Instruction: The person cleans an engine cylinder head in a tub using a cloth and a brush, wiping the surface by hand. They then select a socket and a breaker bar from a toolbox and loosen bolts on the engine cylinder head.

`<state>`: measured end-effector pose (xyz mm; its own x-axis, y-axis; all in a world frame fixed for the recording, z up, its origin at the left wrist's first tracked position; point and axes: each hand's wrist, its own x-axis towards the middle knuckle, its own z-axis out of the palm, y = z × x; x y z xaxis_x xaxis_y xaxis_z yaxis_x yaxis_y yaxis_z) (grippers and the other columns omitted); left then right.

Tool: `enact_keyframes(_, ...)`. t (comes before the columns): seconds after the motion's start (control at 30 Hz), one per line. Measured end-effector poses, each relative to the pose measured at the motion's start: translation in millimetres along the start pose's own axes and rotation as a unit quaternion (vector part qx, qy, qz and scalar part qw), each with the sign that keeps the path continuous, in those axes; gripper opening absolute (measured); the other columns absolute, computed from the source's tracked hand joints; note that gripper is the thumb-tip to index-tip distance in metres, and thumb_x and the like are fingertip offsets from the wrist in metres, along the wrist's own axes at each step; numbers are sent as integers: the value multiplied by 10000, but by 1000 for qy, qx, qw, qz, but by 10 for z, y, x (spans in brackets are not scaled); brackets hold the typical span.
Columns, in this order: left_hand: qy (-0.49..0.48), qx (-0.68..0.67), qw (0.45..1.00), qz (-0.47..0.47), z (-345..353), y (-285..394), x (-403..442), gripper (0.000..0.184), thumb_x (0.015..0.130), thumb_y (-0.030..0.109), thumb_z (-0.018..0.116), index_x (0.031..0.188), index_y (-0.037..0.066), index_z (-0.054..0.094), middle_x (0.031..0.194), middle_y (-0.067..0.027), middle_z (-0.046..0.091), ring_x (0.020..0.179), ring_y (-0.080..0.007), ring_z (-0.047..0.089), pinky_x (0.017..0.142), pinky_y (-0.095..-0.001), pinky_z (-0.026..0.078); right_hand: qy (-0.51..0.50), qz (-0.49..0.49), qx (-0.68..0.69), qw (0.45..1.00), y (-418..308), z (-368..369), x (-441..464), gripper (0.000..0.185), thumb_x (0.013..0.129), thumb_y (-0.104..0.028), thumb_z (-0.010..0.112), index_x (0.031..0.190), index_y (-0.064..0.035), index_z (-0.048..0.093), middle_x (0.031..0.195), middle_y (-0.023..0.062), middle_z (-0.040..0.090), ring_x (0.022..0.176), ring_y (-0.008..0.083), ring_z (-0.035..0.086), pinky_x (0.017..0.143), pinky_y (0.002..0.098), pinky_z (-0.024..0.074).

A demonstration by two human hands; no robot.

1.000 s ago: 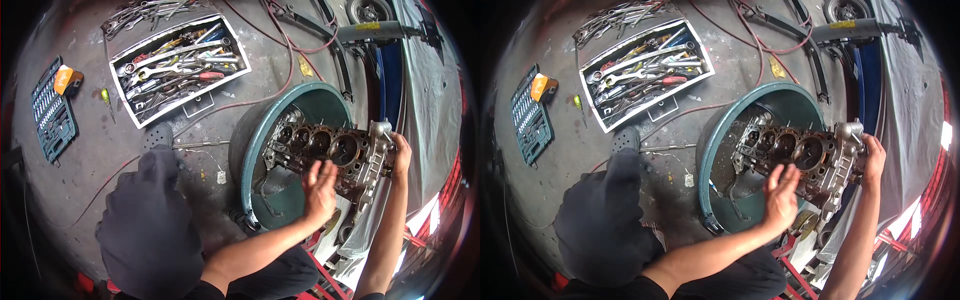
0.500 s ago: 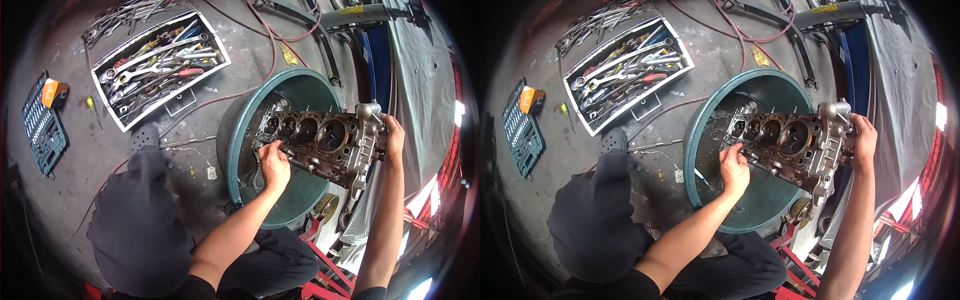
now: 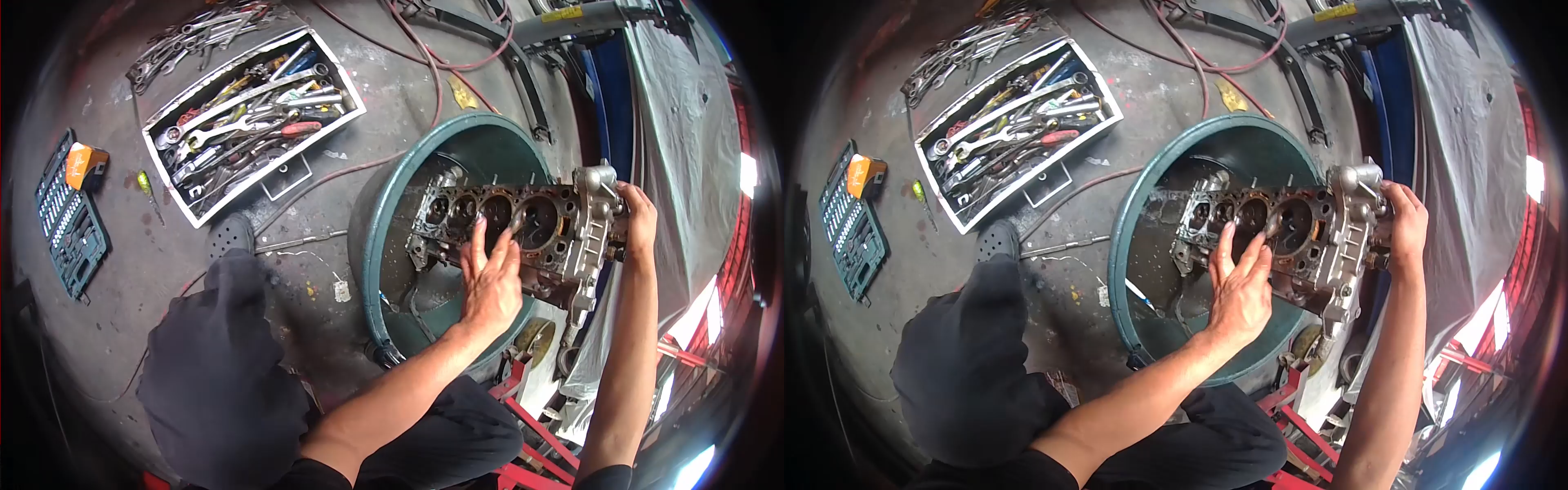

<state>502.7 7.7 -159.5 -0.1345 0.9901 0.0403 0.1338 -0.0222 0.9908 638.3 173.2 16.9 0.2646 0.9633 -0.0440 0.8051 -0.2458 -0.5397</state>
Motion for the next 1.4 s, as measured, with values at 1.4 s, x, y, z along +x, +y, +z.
enact_keyframes(1.4,-509,535,621,-262,179,-2218,843,182,869,119,624,1007,53,722,933,-133,731,813,-280,725,648,-440,579,45,77,-70,994,-143,30,-180,429,790,-430,594,1018,-96,735,1004,134,717,966,287,676,909,406,473)
